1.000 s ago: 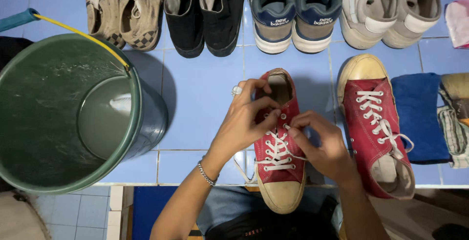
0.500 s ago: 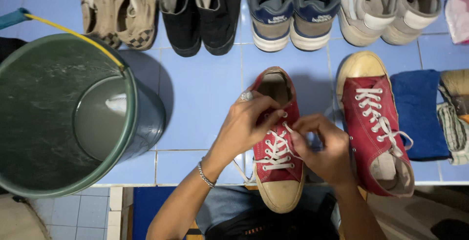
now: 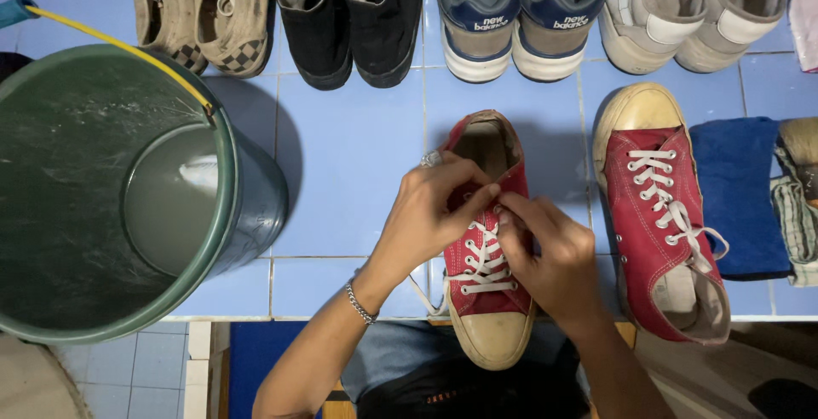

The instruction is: The person unlaces a red shoe by pulling the laces out through the eyelets by hand.

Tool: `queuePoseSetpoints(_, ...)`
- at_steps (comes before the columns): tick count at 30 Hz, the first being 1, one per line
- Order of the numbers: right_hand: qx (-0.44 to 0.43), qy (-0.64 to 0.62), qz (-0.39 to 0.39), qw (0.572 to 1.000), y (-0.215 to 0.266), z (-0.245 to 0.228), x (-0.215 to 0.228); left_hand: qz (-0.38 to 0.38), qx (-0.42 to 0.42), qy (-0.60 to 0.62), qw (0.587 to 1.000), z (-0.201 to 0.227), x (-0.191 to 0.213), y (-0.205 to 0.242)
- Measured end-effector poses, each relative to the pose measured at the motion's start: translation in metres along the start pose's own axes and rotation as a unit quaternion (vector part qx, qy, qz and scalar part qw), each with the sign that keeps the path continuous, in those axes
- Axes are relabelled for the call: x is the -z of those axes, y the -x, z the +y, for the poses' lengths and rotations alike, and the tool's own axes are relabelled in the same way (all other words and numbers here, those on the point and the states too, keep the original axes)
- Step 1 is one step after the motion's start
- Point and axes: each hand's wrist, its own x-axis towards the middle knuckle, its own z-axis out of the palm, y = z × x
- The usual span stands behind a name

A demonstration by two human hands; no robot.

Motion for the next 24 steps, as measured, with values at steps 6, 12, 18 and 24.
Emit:
queuePoseSetpoints(6,-0.026,-0.025,-0.028,0.999,-0.012,-0.007,0.020,-0.004,-0.021,0.011,1.000,0.003,0.000,-0.002)
queuePoseSetpoints(12,-0.081,-0.089,-0.036,0.992,-0.008,-0.002,0.024,0.003,-0.022,-0.018,1.000,-0.005,-0.006,0.002)
queuePoseSetpoints(18,-0.174,-0.213,-0.017,0.961,0.002,0.008,0.018,0.004,-0.066,-0.048,0.997,-0.018,-0.011,0.002)
queuePoseSetpoints(24,-0.054,-0.042,0.038,0.997,-0.017,-0.009,0.040,0.012,-0.071,-0.047,0.996,-0.009,0.004,0.002)
